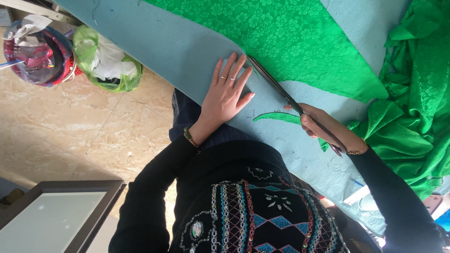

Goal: Measuring and cutting green patterned fabric using a ruler and tailor scissors

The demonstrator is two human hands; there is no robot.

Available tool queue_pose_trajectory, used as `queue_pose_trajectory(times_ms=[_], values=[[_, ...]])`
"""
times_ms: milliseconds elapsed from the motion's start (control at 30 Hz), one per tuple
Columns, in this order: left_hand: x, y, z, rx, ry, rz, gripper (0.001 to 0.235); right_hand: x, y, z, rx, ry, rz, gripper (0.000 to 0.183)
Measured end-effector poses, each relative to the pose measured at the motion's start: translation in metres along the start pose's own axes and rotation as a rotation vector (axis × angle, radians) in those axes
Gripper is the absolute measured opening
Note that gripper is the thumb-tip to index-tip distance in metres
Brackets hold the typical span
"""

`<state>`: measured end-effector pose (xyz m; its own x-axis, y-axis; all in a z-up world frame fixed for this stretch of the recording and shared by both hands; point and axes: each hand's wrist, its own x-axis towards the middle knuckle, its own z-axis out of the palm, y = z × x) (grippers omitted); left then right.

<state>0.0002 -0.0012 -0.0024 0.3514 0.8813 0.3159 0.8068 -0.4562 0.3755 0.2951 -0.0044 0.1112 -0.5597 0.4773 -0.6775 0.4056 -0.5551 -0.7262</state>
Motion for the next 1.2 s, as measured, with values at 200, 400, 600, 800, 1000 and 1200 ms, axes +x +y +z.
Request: queue_pose_trajectory(times_ms=[200, 400, 600, 800, 1000, 1200], values=[[0.0, 0.0, -0.001, -0.027, -0.005, -0.014, 0.065, 0.0, 0.01, -0.002, -0.039, 0.007, -0.04, 0.06], [0.001, -0.011, -0.003, -0.09, 0.043, -0.081, 0.057, -0.021, 0.075, 0.021, -0.058, 0.011, -0.069, 0.089], [0.039, -0.021, -0.033, 0.1, -0.288, -0.001, 0.071, -0.066, 0.053, 0.083, 0.172, -0.012, -0.049, 0.099], [0.046, -0.034, -0.021, 0.075, -0.471, 0.296, 0.084, -0.079, 0.051, 0.129, 0.429, 0.118, -0.098, 0.103], [0.003, -0.027, 0.008, -0.349, -0.107, 0.621, 0.062, -0.066, 0.089, 0.153, 0.514, 0.155, -0.27, 0.1], [-0.004, -0.035, 0.006, -0.484, -0.033, 0.651, 0.036, -0.036, 0.086, 0.178, 0.59, 0.256, -0.321, 0.103]])
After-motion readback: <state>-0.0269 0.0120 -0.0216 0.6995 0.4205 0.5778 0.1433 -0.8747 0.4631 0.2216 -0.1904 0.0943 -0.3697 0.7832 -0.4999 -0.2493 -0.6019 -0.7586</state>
